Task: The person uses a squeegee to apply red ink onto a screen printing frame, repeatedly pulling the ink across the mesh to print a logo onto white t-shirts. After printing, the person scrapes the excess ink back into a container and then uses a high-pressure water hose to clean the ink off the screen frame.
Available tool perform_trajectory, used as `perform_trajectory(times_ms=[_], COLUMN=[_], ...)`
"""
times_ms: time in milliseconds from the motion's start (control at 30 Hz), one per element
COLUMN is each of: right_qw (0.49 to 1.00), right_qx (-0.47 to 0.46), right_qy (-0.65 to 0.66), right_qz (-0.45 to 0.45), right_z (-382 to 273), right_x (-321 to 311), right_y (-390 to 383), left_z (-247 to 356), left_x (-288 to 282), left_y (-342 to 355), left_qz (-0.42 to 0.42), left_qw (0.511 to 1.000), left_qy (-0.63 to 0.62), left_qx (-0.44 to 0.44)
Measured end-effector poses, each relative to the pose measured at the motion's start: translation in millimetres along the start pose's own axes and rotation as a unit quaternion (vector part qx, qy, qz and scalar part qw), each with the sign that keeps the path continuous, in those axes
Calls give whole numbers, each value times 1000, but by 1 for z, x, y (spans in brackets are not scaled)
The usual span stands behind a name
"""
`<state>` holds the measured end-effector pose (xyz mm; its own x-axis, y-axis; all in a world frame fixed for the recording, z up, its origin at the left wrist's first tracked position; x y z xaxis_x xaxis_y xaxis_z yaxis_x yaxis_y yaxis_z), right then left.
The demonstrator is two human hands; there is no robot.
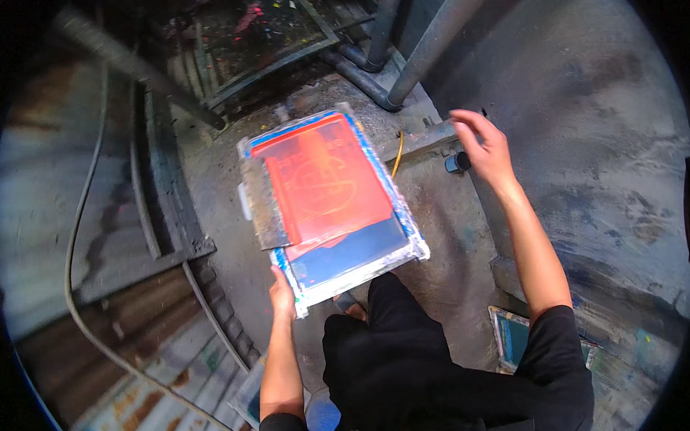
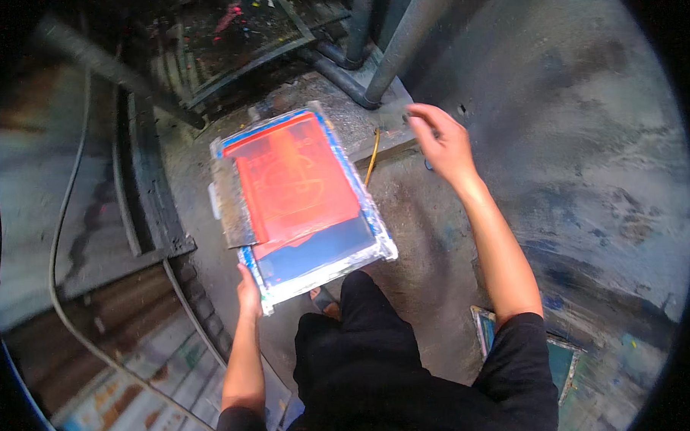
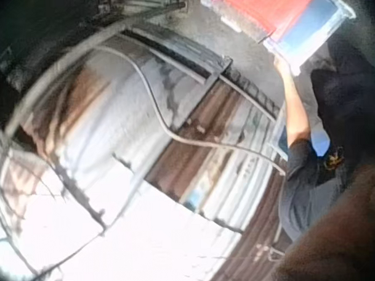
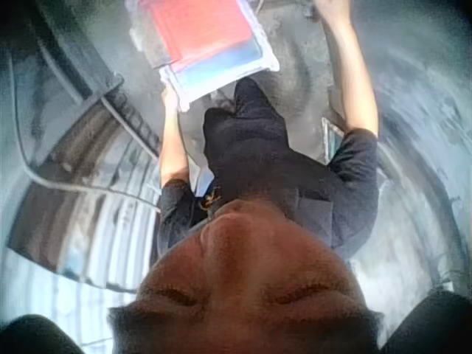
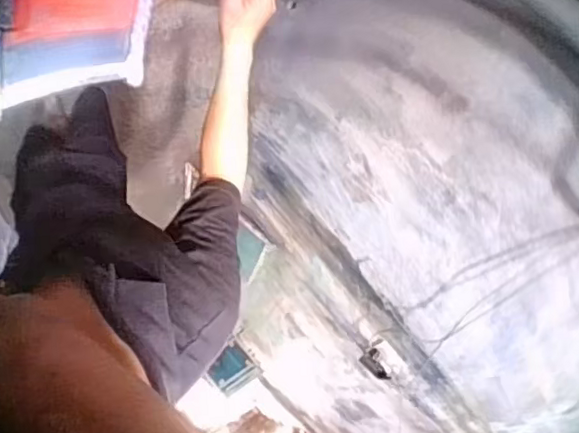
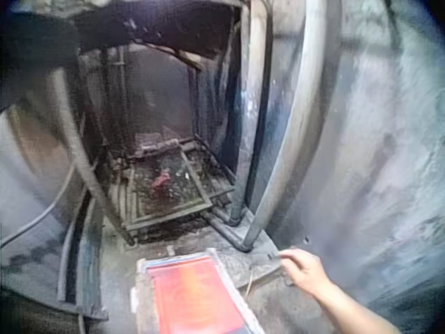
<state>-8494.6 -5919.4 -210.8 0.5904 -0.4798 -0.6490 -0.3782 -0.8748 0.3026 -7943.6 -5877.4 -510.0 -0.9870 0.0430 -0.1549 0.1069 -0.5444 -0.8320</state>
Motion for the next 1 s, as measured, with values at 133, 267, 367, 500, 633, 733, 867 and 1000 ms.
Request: perform_trajectory(times_ms=[133, 267, 367, 500, 633, 733, 867, 1000], right_qw=[976, 910, 878, 884, 843, 827, 863, 815], right_qx=[209, 407, 441, 433, 447, 454, 492, 530], right_qy=[-49, 1, -89, -136, -210, -236, -58, 223], right_qz=[-34, -77, -164, -112, -214, -235, -96, 73], right_z=[293, 458, 484, 539, 545, 542, 499, 456], right_x=[66, 199, 273, 298, 327, 325, 298, 240], right_y=[-88, -145, -121, -67, -81, -84, -99, -152], left_z=[13, 53, 58, 58, 33, 17, 7, 37], left_x=[22, 56, 72, 156, 173, 182, 154, 180], left_y=[86, 176, 234, 313, 367, 403, 432, 399], left_qz=[19, 42, 51, 23, -7, -28, 39, 163], left_qw=[998, 995, 992, 991, 988, 988, 996, 926], left_qy=[-5, -3, 5, -3, -32, -43, 29, 339], left_qx=[-62, -94, -117, -133, -153, -145, -71, -23])
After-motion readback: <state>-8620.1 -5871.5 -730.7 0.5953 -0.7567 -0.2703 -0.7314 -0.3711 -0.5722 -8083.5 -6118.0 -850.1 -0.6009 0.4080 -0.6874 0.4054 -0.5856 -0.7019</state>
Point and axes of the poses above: each hand's wrist, its own y-axis towards the middle knuckle, its own x-axis out of the palm, z = x × y, the point moved 9 cm from there along y, towards the middle knuckle, and after that the axes turned 3 degrees about -x, right-handed, at the moved point
